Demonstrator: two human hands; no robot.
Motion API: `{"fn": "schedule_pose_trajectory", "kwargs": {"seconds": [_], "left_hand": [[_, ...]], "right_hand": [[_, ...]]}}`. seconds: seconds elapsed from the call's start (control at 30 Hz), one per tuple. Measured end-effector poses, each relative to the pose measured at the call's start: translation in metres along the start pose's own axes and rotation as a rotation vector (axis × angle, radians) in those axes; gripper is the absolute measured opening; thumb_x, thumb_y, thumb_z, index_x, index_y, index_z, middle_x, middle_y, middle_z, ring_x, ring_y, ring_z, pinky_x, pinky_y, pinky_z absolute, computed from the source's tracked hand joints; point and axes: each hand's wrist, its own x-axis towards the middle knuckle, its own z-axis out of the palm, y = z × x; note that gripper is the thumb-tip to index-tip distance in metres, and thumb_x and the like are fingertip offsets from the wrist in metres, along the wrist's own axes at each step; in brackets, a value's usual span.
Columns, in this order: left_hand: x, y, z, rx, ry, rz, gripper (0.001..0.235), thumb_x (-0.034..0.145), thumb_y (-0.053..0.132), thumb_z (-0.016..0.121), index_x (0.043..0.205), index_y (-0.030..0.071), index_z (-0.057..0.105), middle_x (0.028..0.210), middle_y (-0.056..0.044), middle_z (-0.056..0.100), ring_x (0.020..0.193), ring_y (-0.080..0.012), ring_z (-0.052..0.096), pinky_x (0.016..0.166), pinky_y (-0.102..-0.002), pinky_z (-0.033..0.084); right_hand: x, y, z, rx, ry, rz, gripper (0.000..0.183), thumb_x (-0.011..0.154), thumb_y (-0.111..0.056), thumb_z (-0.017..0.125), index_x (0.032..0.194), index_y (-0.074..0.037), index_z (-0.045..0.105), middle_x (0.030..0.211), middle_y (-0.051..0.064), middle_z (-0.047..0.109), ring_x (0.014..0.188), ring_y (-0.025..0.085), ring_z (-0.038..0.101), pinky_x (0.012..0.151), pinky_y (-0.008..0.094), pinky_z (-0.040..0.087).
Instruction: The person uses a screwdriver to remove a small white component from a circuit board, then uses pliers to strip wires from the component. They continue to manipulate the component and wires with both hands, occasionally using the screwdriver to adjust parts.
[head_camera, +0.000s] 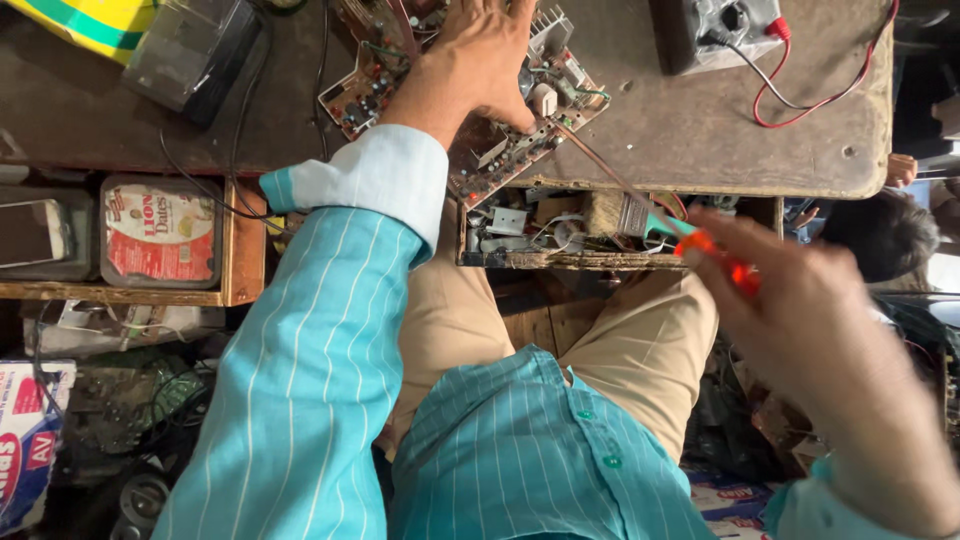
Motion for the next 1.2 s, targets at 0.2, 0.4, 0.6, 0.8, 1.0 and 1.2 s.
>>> {"fn": "schedule_pose_trajectory", "kwargs": {"seconds": [0.2,0.4,0.6,0.8,1.0,1.2], "left_hand": [[0.001,0.005,-0.008,0.051,-0.07,-0.066,0.161,0.044,0.059,0.101,0.152,-0.008,0.002,0.149,-0.046,0.026,0.141,-0.0569,0.026,0.121,-0.053,0.025],[-0.003,0.007,-0.016,-0.041,-0.046,-0.058,0.162,0.046,0.05,0.102,0.157,-0.005,-0.003,0.152,-0.042,0.026,0.14,-0.057,0.03,0.122,-0.052,0.029],[-0.005,0.009,-0.023,-0.008,-0.123,-0.101,0.16,0.047,0.056,0.102,0.158,-0.002,0.003,0.153,-0.043,0.026,0.139,-0.058,0.032,0.121,-0.053,0.031],[-0.002,0.003,-0.02,-0.068,-0.153,-0.121,0.146,0.066,0.076,0.089,0.161,0.006,0.003,0.157,-0.043,0.019,0.145,-0.0599,0.022,0.121,-0.06,0.025],[-0.003,0.007,-0.008,-0.071,-0.028,-0.154,0.139,0.072,0.075,0.085,0.159,0.01,-0.002,0.161,-0.04,0.016,0.144,-0.0586,0.024,0.122,-0.059,0.023],[-0.006,0.007,-0.002,-0.064,0.109,-0.089,0.133,0.074,0.069,0.086,0.159,0.007,0.004,0.153,-0.043,0.024,0.14,-0.0601,0.026,0.118,-0.062,0.024]], "right_hand": [[0.055,-0.033,-0.058,-0.515,-0.161,-0.047,0.045,0.099,-0.046,0.063,0.14,-0.028,0.068,0.077,0.01,0.078,0.064,0.025,0.074,0.069,0.043,0.06],[0.141,-0.013,-0.052,-0.429,-0.186,-0.268,0.046,0.096,-0.035,0.074,0.137,-0.015,0.067,0.09,0.01,0.079,0.072,0.022,0.073,0.068,0.041,0.058],[0.168,-0.004,-0.035,-0.197,-0.051,-0.469,0.046,0.092,-0.035,0.077,0.129,-0.01,0.07,0.105,0.012,0.076,0.075,0.022,0.07,0.066,0.037,0.056],[0.08,0.069,-0.061,-0.467,-0.22,0.069,0.044,0.094,-0.042,0.075,0.134,-0.025,0.072,0.099,0.013,0.078,0.074,0.022,0.073,0.067,0.035,0.057],[-0.002,0.143,-0.025,0.122,-0.1,0.134,0.07,0.082,-0.017,0.082,0.149,-0.019,0.062,0.113,0.019,0.075,0.087,0.026,0.076,0.075,0.038,0.062],[-0.059,0.116,0.042,0.311,0.114,0.139,0.049,0.086,-0.012,0.083,0.134,-0.012,0.074,0.093,0.011,0.077,0.07,0.018,0.064,0.064,0.03,0.053]]}}
